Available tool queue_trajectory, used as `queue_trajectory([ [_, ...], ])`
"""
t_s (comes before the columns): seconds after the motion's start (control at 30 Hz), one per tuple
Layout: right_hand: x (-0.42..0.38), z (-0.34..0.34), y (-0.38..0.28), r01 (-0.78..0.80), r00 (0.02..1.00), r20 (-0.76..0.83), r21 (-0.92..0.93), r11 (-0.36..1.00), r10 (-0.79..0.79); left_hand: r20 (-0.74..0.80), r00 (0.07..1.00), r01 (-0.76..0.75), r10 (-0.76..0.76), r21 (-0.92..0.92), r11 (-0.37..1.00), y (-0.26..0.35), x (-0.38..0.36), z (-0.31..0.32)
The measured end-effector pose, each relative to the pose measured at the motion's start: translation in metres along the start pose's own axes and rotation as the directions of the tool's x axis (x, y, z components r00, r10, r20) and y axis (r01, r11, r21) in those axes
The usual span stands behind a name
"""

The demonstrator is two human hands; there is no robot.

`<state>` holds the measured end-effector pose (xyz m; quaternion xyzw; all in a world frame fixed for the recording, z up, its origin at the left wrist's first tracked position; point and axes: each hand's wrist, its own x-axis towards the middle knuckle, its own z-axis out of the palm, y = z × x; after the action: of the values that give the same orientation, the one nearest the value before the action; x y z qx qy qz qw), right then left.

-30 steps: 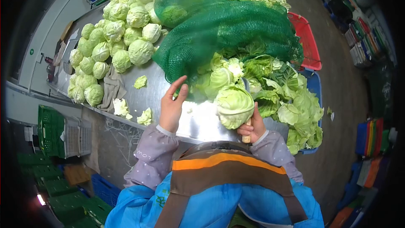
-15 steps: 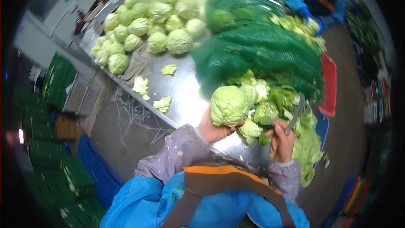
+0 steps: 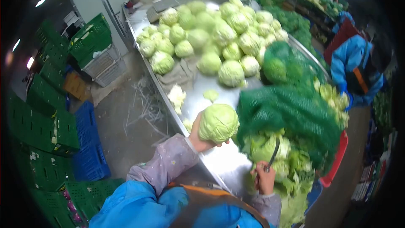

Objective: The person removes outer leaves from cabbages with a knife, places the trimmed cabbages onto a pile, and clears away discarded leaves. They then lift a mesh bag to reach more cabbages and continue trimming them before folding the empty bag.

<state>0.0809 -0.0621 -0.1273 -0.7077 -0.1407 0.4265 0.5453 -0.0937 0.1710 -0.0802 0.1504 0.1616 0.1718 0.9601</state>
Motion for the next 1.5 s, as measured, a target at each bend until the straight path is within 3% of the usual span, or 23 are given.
queue_trajectory([
  [0.07, 0.021, 0.005, 0.017, 0.013, 0.999, -0.036, -0.064, 0.998, -0.016, 0.119, 0.990, -0.066, 0.071, -0.049, 0.997, 0.057, 0.014, -0.025],
  [0.13, 0.039, 0.018, 0.024, 0.105, 0.990, -0.080, -0.132, 0.986, -0.117, -0.150, 0.968, -0.204, 0.199, -0.019, 0.979, 0.125, 0.027, -0.041],
  [0.23, 0.054, 0.032, 0.035, 0.046, 0.971, -0.229, -0.106, 0.993, -0.069, -0.150, 0.936, -0.291, 0.318, 0.180, 0.940, 0.243, 0.050, -0.071],
  [0.3, 0.054, 0.041, 0.064, 0.078, 0.938, -0.262, -0.480, 0.874, -0.228, -0.158, 0.921, -0.318, 0.356, 0.221, 0.922, 0.314, 0.067, -0.092],
  [0.4, 0.043, 0.097, 0.038, -0.057, 0.932, -0.361, -0.066, 0.996, 0.029, -0.312, 0.814, -0.268, 0.489, 0.544, 0.795, 0.421, 0.101, -0.124],
  [0.47, 0.036, 0.132, 0.005, -0.064, 0.926, -0.374, -0.055, 0.996, 0.039, -0.436, 0.701, -0.276, 0.563, 0.563, 0.779, 0.480, 0.128, -0.150],
  [0.6, 0.056, 0.134, 0.028, -0.052, 0.879, -0.470, -0.263, 0.963, -0.080, -0.441, 0.734, -0.334, 0.516, 0.427, 0.840, 0.549, 0.174, -0.183],
  [0.67, 0.053, 0.133, 0.002, 0.000, 0.855, -0.498, -0.281, 0.960, -0.146, -0.557, 0.569, 0.055, 0.605, 0.760, 0.648, 0.554, 0.172, -0.177],
  [0.73, 0.058, 0.138, -0.050, 0.138, 0.714, -0.521, -0.550, 0.824, -0.467, -0.269, 0.403, 0.301, 0.875, 0.942, 0.151, 0.569, 0.196, -0.220],
  [0.8, 0.078, 0.102, -0.068, -0.119, 0.584, -0.455, -0.867, 0.483, -0.672, -0.047, 0.580, 0.117, 0.813, 0.993, -0.027, 0.594, 0.216, -0.263],
  [0.87, 0.085, 0.087, -0.129, 0.036, 0.602, -0.494, -0.768, 0.640, -0.627, 0.001, 0.611, -0.128, 0.791, 0.987, 0.097, 0.654, 0.263, -0.394],
  [0.9, 0.105, 0.042, -0.114, 0.111, 0.530, -0.420, -0.827, 0.551, -0.736, 0.432, 0.762, -0.139, 0.483, 0.837, -0.528, 0.686, 0.279, -0.434],
  [1.0, 0.140, -0.013, -0.157, -0.109, 0.507, -0.553, -0.802, 0.588, -0.661, -0.068, 0.696, -0.019, 0.715, 0.993, 0.112, 0.648, 0.215, -0.331],
  [1.03, 0.156, -0.036, -0.159, -0.128, 0.516, -0.470, -0.869, 0.478, -0.716, -0.024, 0.716, 0.036, 0.698, 0.999, -0.003, 0.638, 0.202, -0.309],
  [1.1, 0.186, -0.049, -0.169, -0.237, 0.581, -0.480, -0.872, 0.427, -0.658, -0.454, 0.602, 0.311, 0.657, 0.891, 0.331, 0.559, 0.159, -0.170],
  [1.17, 0.210, -0.049, -0.151, -0.200, 0.668, -0.554, -0.776, 0.598, -0.496, -0.380, 0.658, 0.257, 0.650, 0.925, 0.281, 0.594, 0.173, -0.243],
  [1.2, 0.216, -0.044, -0.138, -0.407, 0.764, -0.629, -0.645, 0.646, -0.146, -0.304, 0.694, 0.202, 0.653, 0.952, 0.229, 0.604, 0.182, -0.259],
  [1.23, 0.244, -0.061, -0.071, -0.319, 0.862, -0.463, -0.810, 0.492, -0.204, -0.288, 0.708, 0.195, 0.644, 0.957, 0.213, 0.594, 0.190, -0.243],
  [1.3, 0.229, -0.029, -0.003, -0.294, 0.917, -0.395, -0.756, 0.584, -0.050, 0.180, 0.707, 0.429, 0.684, 0.660, -0.617, 0.553, 0.193, -0.210],
  [1.37, 0.173, 0.004, 0.001, -0.075, 0.976, -0.195, -0.717, 0.693, -0.096, 0.264, 0.863, 0.011, 0.430, 0.842, -0.539, 0.429, 0.198, -0.138],
  [1.4, 0.116, 0.028, -0.055, -0.308, 0.947, -0.109, -0.045, 0.950, 0.302, 0.116, 0.979, -0.098, 0.170, 0.989, -0.108, 0.366, 0.204, -0.110],
  [1.43, 0.063, 0.043, -0.109, -0.266, 0.954, 0.133, -0.033, 0.963, 0.268, 0.152, 0.987, -0.153, -0.044, 0.988, -0.010, 0.301, 0.212, -0.101],
  [1.5, 0.009, 0.021, -0.148, 0.007, 0.942, 0.334, -0.144, 0.990, 0.042, 0.121, 0.939, -0.249, -0.321, 0.884, -0.395, 0.114, 0.200, -0.068],
])
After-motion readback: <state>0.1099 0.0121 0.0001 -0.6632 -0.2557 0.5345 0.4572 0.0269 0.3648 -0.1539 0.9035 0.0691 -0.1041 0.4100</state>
